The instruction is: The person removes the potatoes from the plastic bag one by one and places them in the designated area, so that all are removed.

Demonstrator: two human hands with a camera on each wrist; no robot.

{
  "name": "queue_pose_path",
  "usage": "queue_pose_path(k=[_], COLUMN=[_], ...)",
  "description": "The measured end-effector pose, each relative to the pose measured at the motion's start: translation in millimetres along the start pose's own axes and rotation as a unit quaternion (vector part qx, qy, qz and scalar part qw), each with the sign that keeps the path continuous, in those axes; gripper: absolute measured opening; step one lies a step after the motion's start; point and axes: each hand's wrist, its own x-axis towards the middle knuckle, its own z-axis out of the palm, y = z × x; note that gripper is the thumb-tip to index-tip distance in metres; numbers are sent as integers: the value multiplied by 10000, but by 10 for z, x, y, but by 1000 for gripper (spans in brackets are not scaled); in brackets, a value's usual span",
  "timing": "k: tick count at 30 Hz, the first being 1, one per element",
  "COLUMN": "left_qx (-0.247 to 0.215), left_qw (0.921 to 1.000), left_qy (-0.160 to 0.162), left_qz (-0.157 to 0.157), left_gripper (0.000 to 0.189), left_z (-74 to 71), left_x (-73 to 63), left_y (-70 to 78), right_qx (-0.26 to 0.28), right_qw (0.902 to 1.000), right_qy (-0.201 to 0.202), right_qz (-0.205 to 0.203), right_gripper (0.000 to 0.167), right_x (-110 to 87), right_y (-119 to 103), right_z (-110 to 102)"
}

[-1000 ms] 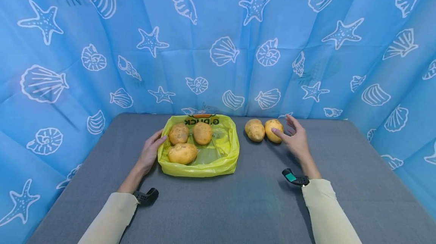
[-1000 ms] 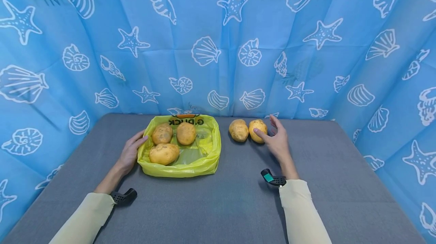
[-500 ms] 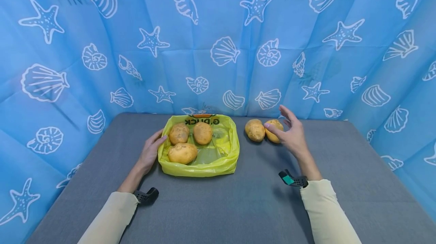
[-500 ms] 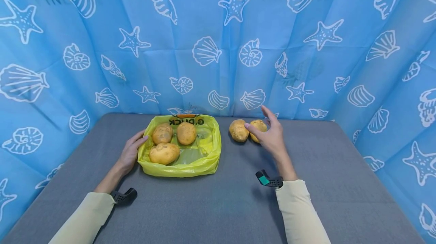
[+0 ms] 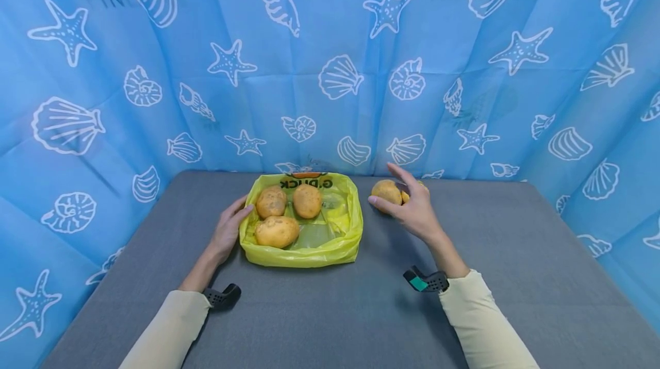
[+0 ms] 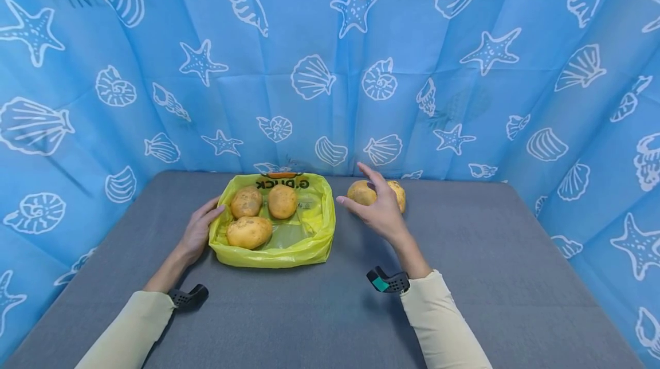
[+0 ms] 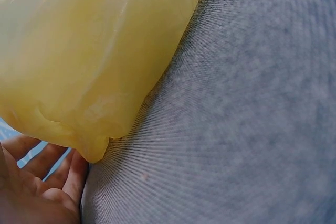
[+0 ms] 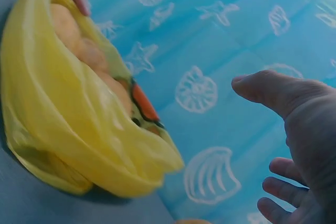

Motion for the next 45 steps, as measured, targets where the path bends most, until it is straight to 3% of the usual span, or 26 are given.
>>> queue_pose_path(k=[8,16,24,30,45], left_qx=[-6,13,28,40,25], left_qw=[10000,10000,10000,10000,10000], left_qy=[-10,-7,-24,-9,-18], left_qz=[27,16,45,72,77], left_gripper=[59,58,58,57,58], left_z=[-4,-1,-4,-4,0], left_x=[3,8,-9,-3,15], left_y=[8,-9,-18,0,-17], right_qx=[-162,-308,-497,-533,-694], right_qw=[9966,9835,9726,9671,9636], right_qy=[-809,-1780,-2267,-2486,-2412], right_qz=[-36,9,141,78,921], right_gripper=[82,82,82,77,89], right_x=[102,328,547,671,672], right_y=[-212,-288,-291,-254,-139], right_z=[319,598,845,1001,1266])
